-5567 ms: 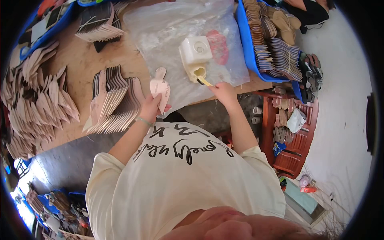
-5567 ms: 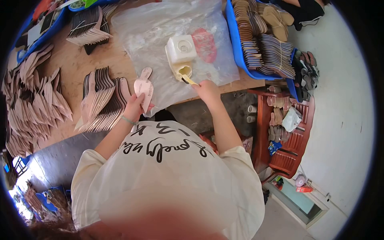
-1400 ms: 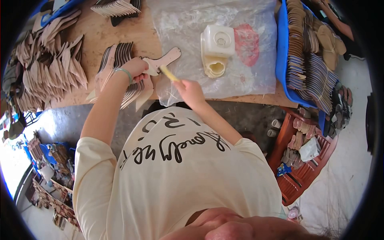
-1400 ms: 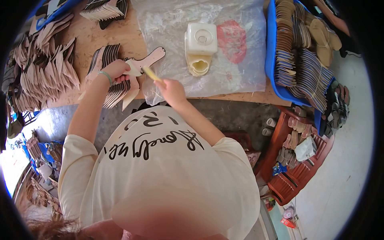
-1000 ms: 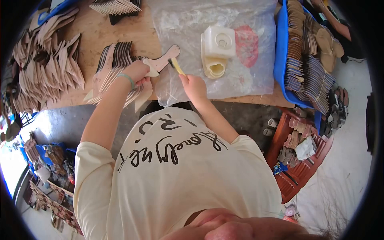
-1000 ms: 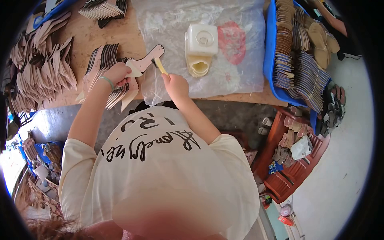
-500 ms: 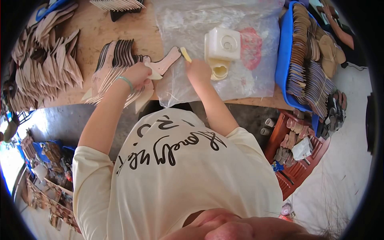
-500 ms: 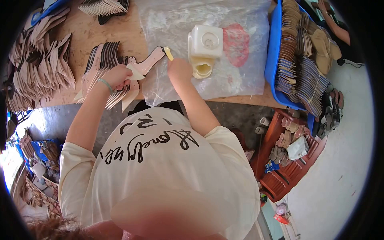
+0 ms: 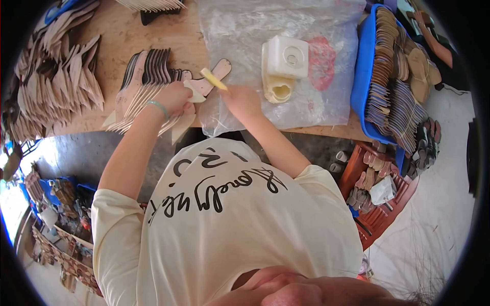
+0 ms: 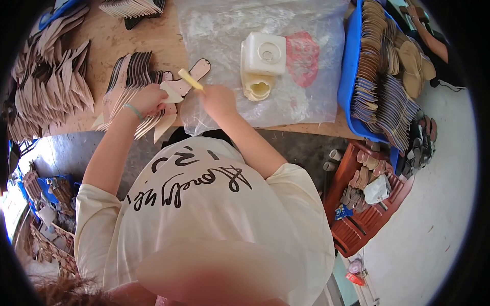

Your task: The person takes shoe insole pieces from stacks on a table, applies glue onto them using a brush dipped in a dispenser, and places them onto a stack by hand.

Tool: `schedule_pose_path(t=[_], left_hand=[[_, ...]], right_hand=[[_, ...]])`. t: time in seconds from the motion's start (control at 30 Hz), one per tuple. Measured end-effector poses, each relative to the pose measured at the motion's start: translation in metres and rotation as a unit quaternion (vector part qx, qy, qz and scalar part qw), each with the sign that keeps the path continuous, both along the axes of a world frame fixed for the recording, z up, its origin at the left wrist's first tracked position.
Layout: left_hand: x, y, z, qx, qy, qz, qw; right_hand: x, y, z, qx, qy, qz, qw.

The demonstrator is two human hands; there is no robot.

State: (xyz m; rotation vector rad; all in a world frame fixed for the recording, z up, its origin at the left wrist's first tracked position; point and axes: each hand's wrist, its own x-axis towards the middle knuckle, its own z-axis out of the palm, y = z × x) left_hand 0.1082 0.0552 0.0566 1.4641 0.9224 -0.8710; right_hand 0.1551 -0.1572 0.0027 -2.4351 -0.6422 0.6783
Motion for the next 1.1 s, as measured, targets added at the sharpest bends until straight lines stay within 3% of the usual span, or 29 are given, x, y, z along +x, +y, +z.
schedule_pose_path(t=[0.13,0.23,0.33,0.37,0.43,0.47,0.57,0.63,0.73,0.83,0.97,1.03,1.1], left_hand=[[-0.004,-0.008,0.006,0.017,-0.016,-0.009,1.000],[-0.008,-0.019,0.015,0.040,-0.024,-0.016,0.999],[-0.018,-0.021,-0.009,0.044,-0.059,0.000,0.997],[-0.026,-0.019,-0.025,0.042,-0.075,0.007,0.996],[-0.036,-0.012,-0.047,0.119,-0.149,-0.185,0.964],[-0.040,-0.011,-0.054,0.161,-0.181,-0.283,0.928],[-0.042,-0.022,-0.042,0.305,-0.266,-0.543,0.736],[-0.043,-0.036,-0.030,0.335,-0.252,-0.439,0.795],[-0.039,-0.041,-0.022,0.345,-0.237,-0.362,0.833],[-0.053,-0.027,-0.063,0.256,-0.238,-0.273,0.896],[-0.061,-0.014,-0.096,0.168,-0.229,-0.214,0.935],[-0.054,-0.014,-0.087,0.122,-0.188,-0.187,0.956],[-0.048,-0.016,-0.076,0.097,-0.137,-0.149,0.974]], right_hand=[[-0.014,0.005,0.001,0.054,0.019,0.016,0.998],[-0.012,0.009,0.002,0.126,0.256,-0.046,0.957],[-0.020,0.013,-0.020,0.229,0.409,-0.149,0.871],[-0.022,0.012,-0.022,0.240,0.409,-0.146,0.868],[-0.022,0.011,-0.020,0.259,0.407,-0.141,0.864],[-0.021,0.009,-0.019,0.222,0.371,-0.121,0.894],[-0.014,0.002,-0.008,0.124,0.225,-0.064,0.964],[-0.009,-0.004,0.004,0.082,0.081,-0.035,0.993],[-0.003,-0.017,-0.002,0.036,0.030,-0.080,0.996],[-0.008,-0.043,0.001,0.106,0.102,-0.125,0.981],[-0.039,-0.056,-0.008,0.116,0.131,-0.086,0.981],[-0.047,-0.055,-0.011,0.093,0.113,-0.066,0.987],[-0.046,-0.056,-0.020,0.079,0.116,-0.116,0.983]])
